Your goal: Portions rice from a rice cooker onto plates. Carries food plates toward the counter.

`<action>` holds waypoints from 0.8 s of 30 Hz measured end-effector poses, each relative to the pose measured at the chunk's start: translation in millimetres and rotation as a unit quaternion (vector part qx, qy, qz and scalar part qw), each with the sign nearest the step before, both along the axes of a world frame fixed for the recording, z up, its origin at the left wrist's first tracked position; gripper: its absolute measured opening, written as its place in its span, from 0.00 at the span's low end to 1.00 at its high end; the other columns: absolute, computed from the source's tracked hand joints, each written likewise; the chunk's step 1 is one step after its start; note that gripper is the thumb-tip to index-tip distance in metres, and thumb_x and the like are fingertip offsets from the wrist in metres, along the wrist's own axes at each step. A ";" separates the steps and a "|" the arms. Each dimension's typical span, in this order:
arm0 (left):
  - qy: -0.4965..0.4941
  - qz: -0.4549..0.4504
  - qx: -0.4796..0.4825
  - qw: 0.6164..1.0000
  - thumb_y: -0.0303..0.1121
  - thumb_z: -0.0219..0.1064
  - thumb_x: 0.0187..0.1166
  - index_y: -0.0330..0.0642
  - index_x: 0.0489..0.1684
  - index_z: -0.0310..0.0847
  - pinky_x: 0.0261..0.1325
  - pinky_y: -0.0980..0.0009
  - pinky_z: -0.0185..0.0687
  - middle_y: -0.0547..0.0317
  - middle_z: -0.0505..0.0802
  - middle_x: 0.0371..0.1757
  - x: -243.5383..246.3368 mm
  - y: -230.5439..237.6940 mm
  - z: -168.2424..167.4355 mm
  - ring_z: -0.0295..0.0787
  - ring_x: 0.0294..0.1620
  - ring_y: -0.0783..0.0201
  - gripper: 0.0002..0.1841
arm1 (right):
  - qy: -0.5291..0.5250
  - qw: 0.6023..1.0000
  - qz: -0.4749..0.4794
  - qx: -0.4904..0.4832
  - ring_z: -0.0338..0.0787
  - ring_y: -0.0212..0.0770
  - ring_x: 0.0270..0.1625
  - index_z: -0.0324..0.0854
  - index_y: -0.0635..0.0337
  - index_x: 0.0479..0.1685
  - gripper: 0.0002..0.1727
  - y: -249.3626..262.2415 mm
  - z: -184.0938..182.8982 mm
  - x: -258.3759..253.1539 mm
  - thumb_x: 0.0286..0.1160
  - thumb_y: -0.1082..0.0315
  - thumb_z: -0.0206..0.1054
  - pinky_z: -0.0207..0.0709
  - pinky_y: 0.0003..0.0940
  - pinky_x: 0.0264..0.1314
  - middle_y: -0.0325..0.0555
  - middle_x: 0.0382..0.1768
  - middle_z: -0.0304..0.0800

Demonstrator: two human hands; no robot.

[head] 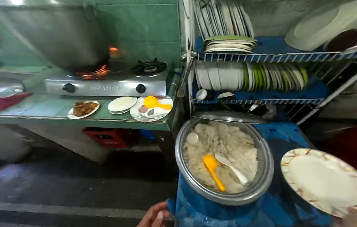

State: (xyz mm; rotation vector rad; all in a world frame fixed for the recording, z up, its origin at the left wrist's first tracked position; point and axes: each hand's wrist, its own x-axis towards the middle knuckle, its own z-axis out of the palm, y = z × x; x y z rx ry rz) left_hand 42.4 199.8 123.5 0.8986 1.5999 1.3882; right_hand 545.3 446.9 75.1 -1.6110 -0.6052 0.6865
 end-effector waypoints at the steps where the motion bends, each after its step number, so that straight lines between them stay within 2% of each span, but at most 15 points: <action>1: 0.032 -0.003 -0.002 0.999 0.28 0.51 0.89 0.27 0.69 0.75 0.37 0.73 0.85 0.57 0.93 0.48 3.6 14.0 7.9 0.87 0.35 0.73 0.17 | 0.007 0.999 -0.008 -0.044 0.86 0.38 0.54 0.63 0.72 0.78 0.23 -9.1 -17.6 -1.6 0.90 0.67 0.49 0.86 0.40 0.54 0.56 0.60 0.78; 3: 0.096 -0.022 0.006 0.995 0.28 0.57 0.87 0.29 0.66 0.79 0.40 0.72 0.86 0.54 0.93 0.49 15.9 48.5 20.2 0.89 0.38 0.71 0.16 | 0.035 0.992 0.010 -0.118 0.85 0.39 0.43 0.63 0.69 0.77 0.23 -18.5 -48.2 -6.8 0.90 0.66 0.52 0.85 0.41 0.42 0.55 0.52 0.79; 6: 0.232 -0.113 -0.033 0.966 0.37 0.60 0.86 0.41 0.65 0.86 0.51 0.63 0.89 0.53 0.93 0.53 41.1 109.3 20.3 0.91 0.47 0.62 0.17 | 0.042 0.975 0.046 -0.215 0.83 0.43 0.39 0.67 0.71 0.72 0.20 -15.3 -82.8 -3.7 0.87 0.69 0.55 0.82 0.44 0.39 0.58 0.48 0.79; 8: 0.299 -0.217 -0.149 0.917 0.41 0.59 0.88 0.44 0.70 0.83 0.64 0.53 0.85 0.48 0.91 0.60 67.2 155.3 28.3 0.91 0.57 0.53 0.19 | -0.031 0.952 0.081 -0.292 0.86 0.52 0.49 0.67 0.74 0.74 0.24 -0.6 -88.3 12.1 0.82 0.72 0.61 0.84 0.53 0.49 0.67 0.57 0.81; 9: 0.331 -0.254 -0.216 0.883 0.44 0.59 0.88 0.46 0.72 0.82 0.68 0.49 0.82 0.46 0.90 0.63 82.6 176.7 29.9 0.89 0.62 0.49 0.21 | -0.098 0.934 0.108 -0.325 0.86 0.58 0.61 0.65 0.74 0.79 0.30 6.1 -81.6 18.5 0.79 0.71 0.64 0.82 0.57 0.60 0.71 0.66 0.79; 10: 0.361 -0.277 -0.278 0.846 0.48 0.60 0.87 0.45 0.73 0.80 0.70 0.44 0.79 0.43 0.88 0.66 97.6 195.6 28.9 0.86 0.67 0.45 0.23 | -0.182 0.914 0.143 -0.333 0.79 0.63 0.75 0.59 0.74 0.86 0.38 12.0 -65.8 20.4 0.78 0.68 0.67 0.75 0.59 0.75 0.75 0.76 0.72; 11: 0.387 -0.286 -0.331 0.812 0.52 0.63 0.85 0.43 0.75 0.77 0.70 0.41 0.78 0.40 0.85 0.69 110.4 212.9 25.6 0.83 0.71 0.41 0.27 | -0.281 0.893 0.177 -0.303 0.70 0.70 0.83 0.57 0.75 0.88 0.42 19.4 -44.0 16.9 0.77 0.63 0.69 0.65 0.63 0.84 0.79 0.81 0.66; 12: 0.405 -0.289 -0.374 0.782 0.54 0.66 0.81 0.41 0.78 0.72 0.70 0.39 0.78 0.37 0.83 0.71 119.9 228.6 20.7 0.81 0.73 0.38 0.33 | -0.364 0.879 0.213 -0.223 0.65 0.78 0.84 0.60 0.76 0.87 0.41 28.0 -16.7 5.1 0.77 0.62 0.69 0.58 0.68 0.86 0.83 0.81 0.63; 14: 0.438 -0.281 -0.429 0.738 0.51 0.74 0.72 0.37 0.81 0.67 0.66 0.39 0.80 0.34 0.84 0.70 132.2 249.7 8.4 0.82 0.70 0.36 0.40 | -0.442 0.836 0.318 -0.059 0.70 0.79 0.80 0.75 0.72 0.77 0.29 45.8 37.2 -41.9 0.80 0.64 0.65 0.61 0.70 0.84 0.80 0.76 0.72; 16: 0.461 -0.276 -0.462 0.705 0.41 0.76 0.67 0.36 0.80 0.66 0.62 0.41 0.82 0.35 0.87 0.66 137.7 261.3 1.2 0.85 0.67 0.37 0.39 | -0.464 0.742 0.480 -0.057 0.78 0.65 0.78 0.83 0.64 0.71 0.22 60.1 73.4 -112.0 0.86 0.63 0.58 0.68 0.59 0.83 0.66 0.72 0.81; 18: 0.473 -0.270 -0.479 0.689 0.35 0.74 0.68 0.36 0.80 0.65 0.61 0.41 0.83 0.36 0.87 0.65 139.1 269.2 1.9 0.86 0.66 0.37 0.36 | -0.499 0.556 0.640 -0.179 0.72 0.60 0.84 0.79 0.63 0.75 0.24 73.7 85.3 -177.5 0.92 0.60 0.50 0.61 0.58 0.88 0.61 0.78 0.78; 19: 0.474 -0.259 -0.482 0.690 0.34 0.73 0.69 0.36 0.80 0.65 0.61 0.41 0.82 0.36 0.88 0.64 137.7 271.1 4.7 0.86 0.65 0.36 0.36 | -0.516 0.471 0.680 -0.223 0.72 0.63 0.83 0.79 0.67 0.73 0.24 78.1 78.3 -203.3 0.93 0.60 0.49 0.62 0.63 0.85 0.63 0.78 0.77; 20: 0.468 -0.242 -0.483 0.699 0.34 0.74 0.68 0.37 0.80 0.65 0.61 0.40 0.82 0.35 0.88 0.65 134.4 271.7 8.2 0.86 0.65 0.35 0.37 | -0.523 0.410 0.701 -0.257 0.74 0.66 0.81 0.80 0.70 0.69 0.22 81.1 67.8 -222.5 0.92 0.62 0.51 0.64 0.67 0.80 0.67 0.75 0.78; 22: 0.447 -0.212 -0.480 0.724 0.35 0.75 0.67 0.39 0.83 0.63 0.62 0.39 0.83 0.36 0.87 0.66 121.7 269.9 15.1 0.86 0.66 0.35 0.40 | -0.509 0.362 0.716 -0.311 0.80 0.68 0.75 0.82 0.74 0.63 0.19 85.9 55.1 -246.0 0.86 0.67 0.57 0.72 0.71 0.71 0.70 0.70 0.82; 24: 0.402 -0.191 -0.451 0.774 0.34 0.75 0.68 0.41 0.84 0.61 0.64 0.40 0.83 0.35 0.86 0.67 105.4 263.5 20.4 0.86 0.67 0.36 0.40 | -0.478 0.378 0.710 -0.352 0.81 0.66 0.75 0.81 0.74 0.62 0.20 92.4 57.1 -254.6 0.83 0.66 0.60 0.73 0.69 0.71 0.70 0.70 0.82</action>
